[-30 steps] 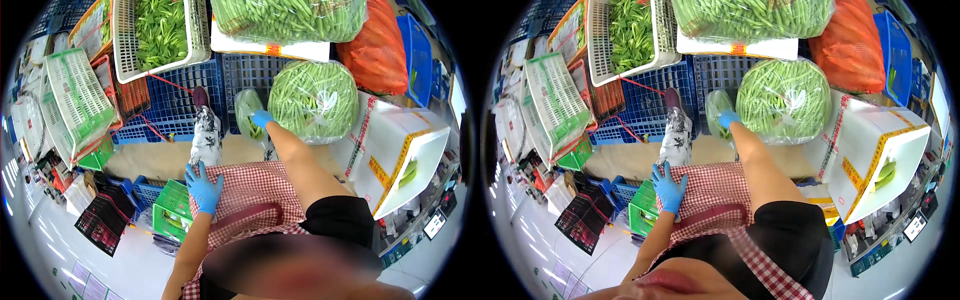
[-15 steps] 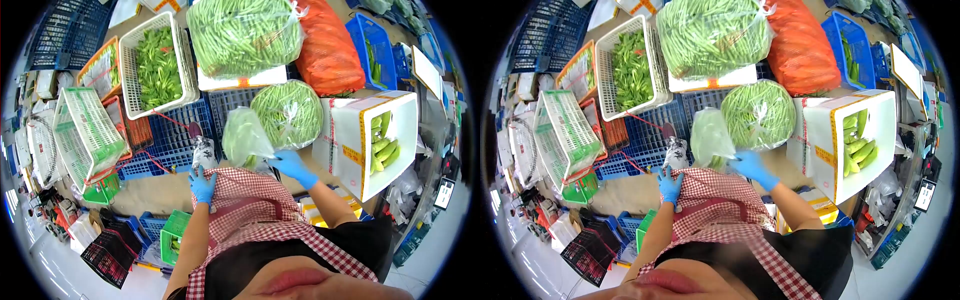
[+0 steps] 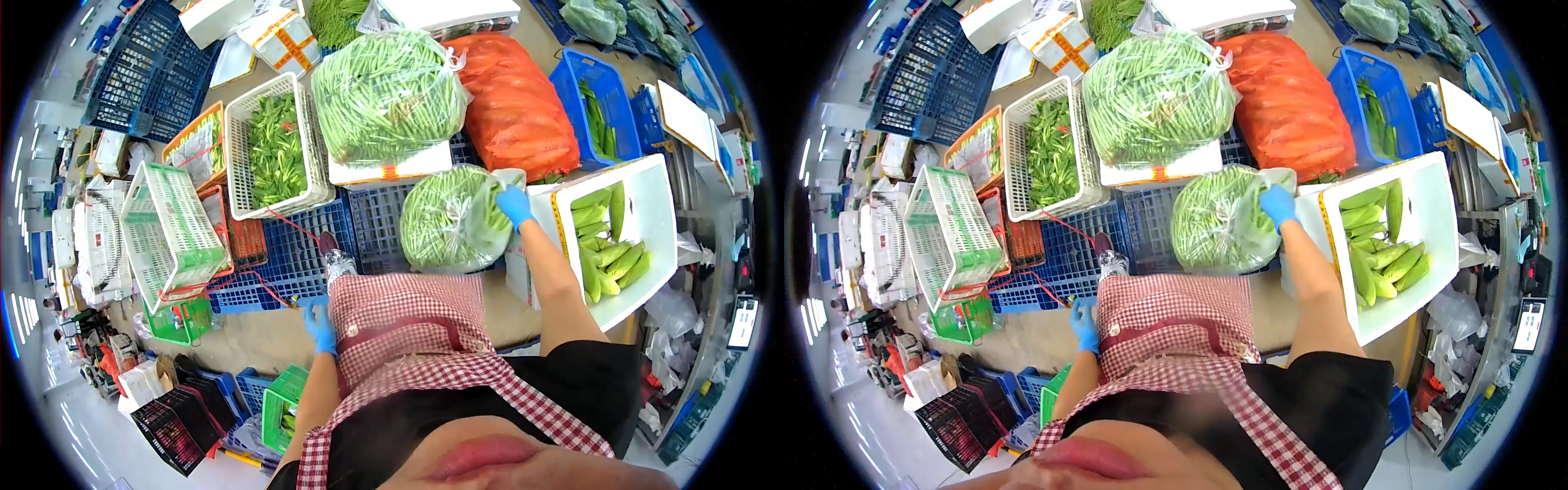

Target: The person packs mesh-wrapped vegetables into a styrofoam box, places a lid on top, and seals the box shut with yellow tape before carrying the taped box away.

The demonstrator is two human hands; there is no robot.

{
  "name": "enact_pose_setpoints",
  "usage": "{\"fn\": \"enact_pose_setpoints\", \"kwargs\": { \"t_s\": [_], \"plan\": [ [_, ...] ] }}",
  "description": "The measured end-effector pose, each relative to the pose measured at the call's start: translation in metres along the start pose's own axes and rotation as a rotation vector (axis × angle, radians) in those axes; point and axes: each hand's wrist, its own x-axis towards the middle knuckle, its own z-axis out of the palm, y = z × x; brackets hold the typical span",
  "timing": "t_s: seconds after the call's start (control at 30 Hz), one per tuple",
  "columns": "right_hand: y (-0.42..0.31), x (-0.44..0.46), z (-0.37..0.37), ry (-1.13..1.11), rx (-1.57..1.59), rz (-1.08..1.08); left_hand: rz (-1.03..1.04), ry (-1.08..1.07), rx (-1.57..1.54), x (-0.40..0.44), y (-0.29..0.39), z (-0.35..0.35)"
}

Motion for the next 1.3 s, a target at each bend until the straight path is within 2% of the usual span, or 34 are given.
{"fn": "enact_pose_setpoints", "kwargs": {
  "t_s": [0.1, 0.2, 0.23, 0.27, 0.33, 0.37, 0.4, 0.47, 0.5, 0.57, 0.6, 0.63, 0.67, 0.7, 0.73, 0.77, 0.8, 0.83, 0.87, 0.93, 1.0, 1.07, 1.13, 1.17, 1.27, 1.3],
  "plan": [
    [0.039, 0.014, 0.009, 0.007, 0.108, 0.000, -0.138, 0.007, -0.004, 0.001, -0.022, -0.021],
    [0.055, 0.017, 0.014, -0.112, 0.236, 0.012, -0.210, 0.002, 0.014, -0.004, -0.024, -0.030],
    [0.054, 0.020, 0.017, -0.083, 0.326, 0.039, -0.231, 0.000, 0.013, -0.007, -0.020, -0.033],
    [0.055, 0.023, 0.018, -0.024, 0.232, 0.098, -0.246, 0.000, 0.007, -0.005, -0.015, -0.034],
    [0.003, -0.002, -0.021, 0.099, 0.044, 0.215, -0.239, 0.035, -0.043, -0.004, 0.011, -0.032],
    [-0.005, -0.003, -0.023, 0.295, -0.032, 0.069, -0.239, 0.056, -0.070, 0.003, 0.009, -0.028],
    [-0.024, 0.000, -0.033, 0.244, -0.018, 0.028, -0.238, 0.078, -0.097, 0.012, 0.008, -0.023],
    [-0.059, 0.007, -0.053, 0.136, 0.004, -0.048, -0.228, -0.015, -0.106, 0.037, 0.042, -0.010],
    [-0.052, 0.034, -0.034, 0.163, 0.206, -0.178, -0.222, -0.062, -0.109, 0.054, 0.063, 0.001],
    [-0.082, 0.072, -0.036, 0.118, 0.402, -0.253, -0.130, -0.124, -0.195, 0.105, 0.090, 0.033],
    [-0.102, 0.093, -0.033, 0.094, 0.501, -0.291, -0.133, -0.162, -0.116, 0.133, 0.134, 0.050],
    [-0.117, 0.122, -0.029, 0.117, 0.587, -0.281, -0.062, -0.206, -0.243, 0.174, 0.140, 0.076],
    [-0.132, 0.151, -0.024, 0.139, 0.671, -0.269, -0.021, -0.206, -0.230, 0.204, 0.170, 0.099],
    [-0.157, 0.171, -0.036, 0.132, 0.650, -0.247, -0.019, -0.302, -0.170, 0.233, 0.213, 0.114],
    [-0.168, 0.208, -0.028, 0.187, 0.746, -0.276, 0.097, -0.308, -0.157, 0.274, 0.221, 0.141],
    [-0.177, 0.245, -0.022, 0.220, 0.712, -0.294, 0.120, -0.307, -0.253, 0.306, 0.238, 0.169],
    [-0.184, 0.283, -0.017, 0.254, 0.677, -0.310, -0.007, -0.416, -0.189, 0.323, 0.291, 0.182],
    [-0.192, 0.319, -0.014, 0.237, 0.725, -0.243, 0.093, -0.448, -0.139, 0.360, 0.291, 0.207],
    [-0.200, 0.352, -0.009, 0.219, 0.772, -0.173, 0.047, -0.433, -0.288, 0.365, 0.325, 0.227],
    [-0.210, 0.376, -0.005, 0.144, 0.808, -0.070, 0.107, -0.432, -0.165, 0.404, 0.320, 0.272],
    [-0.223, 0.379, -0.017, 0.023, 0.790, -0.005, 0.233, -0.529, -0.064, 0.413, 0.318, 0.307],
    [-0.222, 0.373, -0.018, 0.057, 0.850, -0.033, 0.234, -0.478, -0.096, 0.411, 0.308, 0.324],
    [-0.216, 0.363, -0.022, 0.031, 0.863, -0.096, 0.167, -0.498, -0.177, 0.403, 0.313, 0.319],
    [-0.213, 0.361, -0.027, -0.034, 1.139, 0.020, 0.057, -0.527, -0.255, 0.401, 0.313, 0.316],
    [-0.209, 0.363, -0.044, -0.441, 1.271, 0.084, -0.431, -0.665, -0.418, 0.415, 0.284, 0.315],
    [-0.217, 0.356, -0.043, -0.413, 1.282, -0.151, -0.481, -0.618, -0.342, 0.411, 0.282, 0.317]
  ]
}}
